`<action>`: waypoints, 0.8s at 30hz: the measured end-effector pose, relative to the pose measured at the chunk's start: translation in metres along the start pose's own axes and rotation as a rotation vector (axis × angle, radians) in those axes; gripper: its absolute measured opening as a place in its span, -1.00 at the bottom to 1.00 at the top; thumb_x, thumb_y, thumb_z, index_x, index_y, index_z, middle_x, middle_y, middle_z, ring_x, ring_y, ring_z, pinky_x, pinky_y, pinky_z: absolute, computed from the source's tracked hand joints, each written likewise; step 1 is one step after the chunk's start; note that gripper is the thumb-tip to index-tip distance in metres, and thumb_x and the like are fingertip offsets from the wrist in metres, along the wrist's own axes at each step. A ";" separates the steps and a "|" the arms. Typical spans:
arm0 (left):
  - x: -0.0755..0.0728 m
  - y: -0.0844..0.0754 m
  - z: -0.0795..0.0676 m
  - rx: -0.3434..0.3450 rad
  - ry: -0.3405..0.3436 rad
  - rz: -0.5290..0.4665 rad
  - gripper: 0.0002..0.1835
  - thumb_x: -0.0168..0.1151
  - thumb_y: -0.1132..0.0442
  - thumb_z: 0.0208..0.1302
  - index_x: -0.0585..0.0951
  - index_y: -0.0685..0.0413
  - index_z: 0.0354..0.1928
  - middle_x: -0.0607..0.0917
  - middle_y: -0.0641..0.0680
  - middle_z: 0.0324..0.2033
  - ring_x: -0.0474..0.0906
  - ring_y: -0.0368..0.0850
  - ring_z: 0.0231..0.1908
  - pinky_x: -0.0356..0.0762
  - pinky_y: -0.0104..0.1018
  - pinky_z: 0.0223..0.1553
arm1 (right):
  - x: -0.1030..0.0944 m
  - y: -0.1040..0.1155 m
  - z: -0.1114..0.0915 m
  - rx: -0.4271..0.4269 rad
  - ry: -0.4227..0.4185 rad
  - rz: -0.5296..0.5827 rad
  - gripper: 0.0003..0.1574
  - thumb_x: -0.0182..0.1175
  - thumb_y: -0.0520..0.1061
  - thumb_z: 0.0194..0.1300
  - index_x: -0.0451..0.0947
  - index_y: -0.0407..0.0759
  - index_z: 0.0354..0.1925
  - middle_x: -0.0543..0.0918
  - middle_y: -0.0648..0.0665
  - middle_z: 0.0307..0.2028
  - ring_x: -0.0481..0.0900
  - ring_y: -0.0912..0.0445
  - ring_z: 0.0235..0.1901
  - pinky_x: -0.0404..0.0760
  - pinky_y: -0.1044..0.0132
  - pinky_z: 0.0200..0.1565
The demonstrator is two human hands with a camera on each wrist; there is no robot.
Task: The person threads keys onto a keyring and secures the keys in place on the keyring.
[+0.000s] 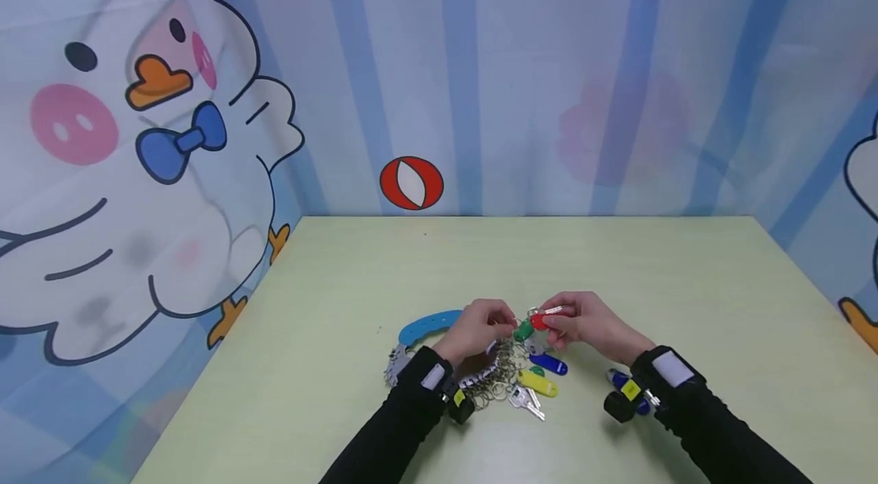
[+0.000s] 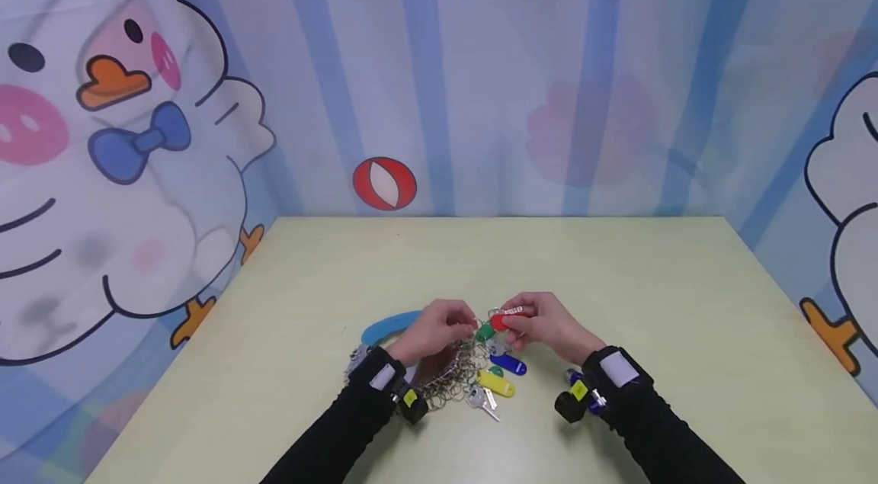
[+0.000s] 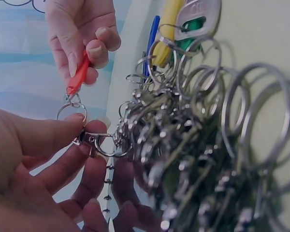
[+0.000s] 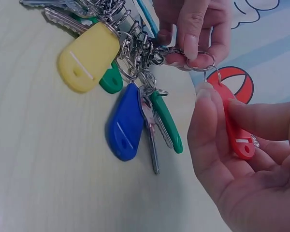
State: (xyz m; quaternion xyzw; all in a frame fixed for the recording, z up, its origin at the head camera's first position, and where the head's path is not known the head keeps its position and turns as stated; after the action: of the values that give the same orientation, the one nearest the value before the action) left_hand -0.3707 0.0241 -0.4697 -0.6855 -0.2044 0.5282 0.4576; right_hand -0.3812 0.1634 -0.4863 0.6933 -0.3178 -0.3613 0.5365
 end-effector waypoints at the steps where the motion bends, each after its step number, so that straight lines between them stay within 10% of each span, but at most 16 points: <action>1: 0.001 -0.001 0.001 0.004 0.002 -0.007 -0.89 0.15 0.36 0.33 0.64 0.23 -0.21 0.68 0.16 -0.31 0.55 -0.10 -0.30 0.44 -0.36 -0.24 | -0.002 0.000 -0.001 0.000 -0.010 0.001 -0.52 0.15 -0.22 0.36 0.34 -0.49 0.14 0.69 -0.24 -0.35 0.63 0.11 -0.43 0.69 0.25 -0.26; 9: 0.005 0.001 0.002 0.007 0.017 0.038 -0.88 0.16 0.32 0.34 0.64 0.20 -0.20 0.67 0.11 -0.32 0.50 -0.19 -0.33 0.45 -0.34 -0.22 | -0.004 -0.003 -0.010 0.034 -0.053 -0.088 -0.54 0.11 -0.17 0.39 0.37 -0.45 0.13 0.66 -0.32 -0.35 0.59 0.07 -0.46 0.63 0.30 -0.37; 18: -0.012 -0.004 -0.014 0.074 0.000 0.358 -0.82 0.17 0.32 0.28 0.72 -0.01 -0.18 0.76 -0.01 -0.25 0.44 -0.05 -0.13 0.08 -0.06 -0.07 | -0.029 0.020 -0.033 0.064 -0.171 -0.726 -0.86 0.21 -0.17 0.28 0.58 -0.26 -0.29 0.58 -0.10 -0.47 0.45 0.12 -0.55 0.43 0.32 -0.48; 24: -0.028 -0.003 -0.012 0.052 -0.073 0.439 -0.83 0.15 0.37 0.28 0.69 0.04 -0.19 0.72 0.05 -0.18 0.47 0.03 -0.07 0.13 0.06 0.01 | -0.021 0.004 -0.050 0.123 -0.039 -0.820 -0.74 0.42 -0.04 0.09 0.55 -0.13 -0.42 0.54 -0.02 -0.48 0.43 0.14 -0.46 0.40 0.32 -0.41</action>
State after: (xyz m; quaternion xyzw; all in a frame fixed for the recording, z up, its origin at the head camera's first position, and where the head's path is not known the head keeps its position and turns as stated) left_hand -0.3688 -0.0012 -0.4523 -0.6818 -0.0529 0.6448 0.3415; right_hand -0.3502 0.2055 -0.4706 0.7864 -0.0463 -0.5383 0.2995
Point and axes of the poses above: each hand's wrist, its own z-axis towards the middle knuckle, its own x-axis out of the palm, y = z × x, the point moved 10 cm from there along z, towards the middle knuckle
